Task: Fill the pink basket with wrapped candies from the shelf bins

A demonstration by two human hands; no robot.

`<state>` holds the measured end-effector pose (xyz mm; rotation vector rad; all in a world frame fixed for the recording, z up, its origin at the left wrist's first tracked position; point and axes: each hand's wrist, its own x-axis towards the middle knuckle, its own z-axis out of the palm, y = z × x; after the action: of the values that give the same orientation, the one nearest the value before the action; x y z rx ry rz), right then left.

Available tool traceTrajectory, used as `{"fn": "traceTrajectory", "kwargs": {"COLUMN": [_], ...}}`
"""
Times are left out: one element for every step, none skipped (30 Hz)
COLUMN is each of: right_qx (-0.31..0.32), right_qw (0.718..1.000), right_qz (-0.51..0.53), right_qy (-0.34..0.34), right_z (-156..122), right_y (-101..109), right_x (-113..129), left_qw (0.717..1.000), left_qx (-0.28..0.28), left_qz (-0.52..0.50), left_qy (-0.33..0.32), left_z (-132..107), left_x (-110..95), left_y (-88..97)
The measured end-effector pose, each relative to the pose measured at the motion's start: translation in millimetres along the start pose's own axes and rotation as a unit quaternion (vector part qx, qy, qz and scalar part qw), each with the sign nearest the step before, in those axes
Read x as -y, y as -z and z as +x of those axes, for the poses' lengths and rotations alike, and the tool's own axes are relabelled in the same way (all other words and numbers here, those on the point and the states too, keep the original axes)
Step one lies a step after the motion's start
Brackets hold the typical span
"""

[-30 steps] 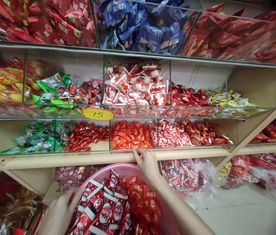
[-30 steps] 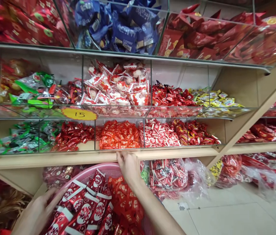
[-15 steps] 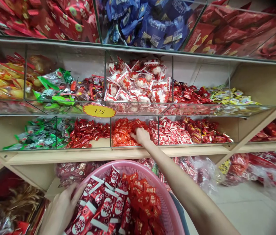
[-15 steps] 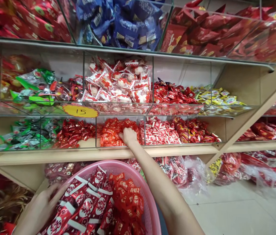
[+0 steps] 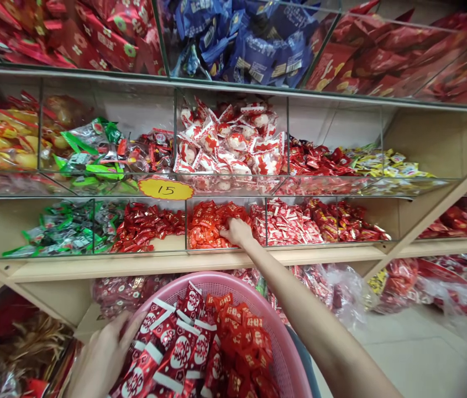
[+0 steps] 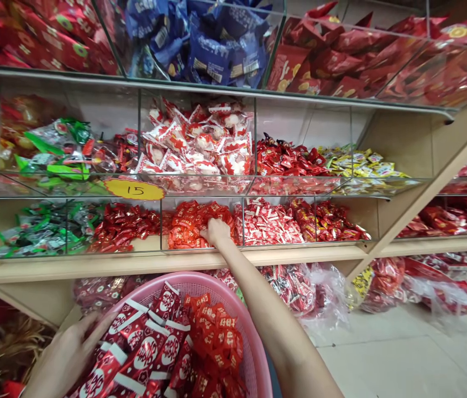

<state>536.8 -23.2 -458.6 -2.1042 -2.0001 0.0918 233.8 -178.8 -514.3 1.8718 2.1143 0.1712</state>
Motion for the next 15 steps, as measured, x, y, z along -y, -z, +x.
{"fn": "traceTrajectory", "kwargs": {"right_qx": [-0.003,-0.007,-0.013,-0.021,-0.030,-0.038,-0.044,-0.047,-0.047,-0.047,-0.047,-0.049,-0.053,-0.059,-0.065], "right_qw": [1.000,1.000,1.000,1.000,0.999,0.999,0.998,0.998,0.998,0.998,0.998,0.998,0.998,0.997,0.997], "right_qz": [0.002,0.006,0.011,0.017,0.023,0.029,0.032,0.035,0.035,0.035,0.034,0.034,0.036,0.042,0.051], "right_qy": [-0.002,-0.004,-0.007,-0.009,-0.011,-0.011,-0.010,-0.009,-0.007,-0.006,-0.004,-0.002,0.000,0.004,0.009], "right_z": [0.1,0.2,0.3,0.2,0.1,0.0,-0.2,-0.5,-0.8,-1.2,-1.5,-1.8,-1.9,-1.9,-1.7], "right_y": [-0.2,-0.3,-0.5,-0.6,-0.7,-0.7,-0.7,-0.7,-0.7,-0.6,-0.6,-0.7,-0.8,-1.0,-1.5], "right_x": [-0.2,-0.4,-0.5,-0.6,-0.8,-1.0,-1.3,-1.7,-2.1,-2.6,-3.3,-4.0,-4.7,-5.6,-6.6], "left_qw": [1.000,1.000,1.000,1.000,1.000,1.000,1.000,1.000,1.000,1.000,1.000,1.000,1.000,1.000,1.000], "left_qx": [-0.001,-0.002,-0.003,-0.004,-0.005,-0.006,-0.006,-0.003,0.000,0.004,0.007,0.008,0.007,0.005,0.002], "left_qz": [0.001,0.001,0.000,-0.001,-0.001,-0.001,0.000,0.002,0.003,0.005,0.008,0.011,0.013,0.014,0.012], "left_qy": [-0.001,-0.002,-0.004,-0.004,-0.005,-0.006,-0.006,-0.006,-0.006,-0.004,-0.001,0.002,0.002,0.001,-0.001], "left_z": [0.0,0.1,0.2,0.4,0.5,0.8,1.0,1.2,1.3,1.4,1.4,1.2,1.0,0.7,0.4], "left_x": [0.3,0.5,0.8,1.0,1.2,1.3,1.5,1.6,1.6,1.5,1.3,1.0,0.6,0.2,-0.3], "left_y": [-0.2,-0.4,-0.6,-0.7,-0.7,-0.8,-0.7,-0.7,-0.6,-0.5,-0.4,-0.2,-0.1,-0.1,0.0]}}
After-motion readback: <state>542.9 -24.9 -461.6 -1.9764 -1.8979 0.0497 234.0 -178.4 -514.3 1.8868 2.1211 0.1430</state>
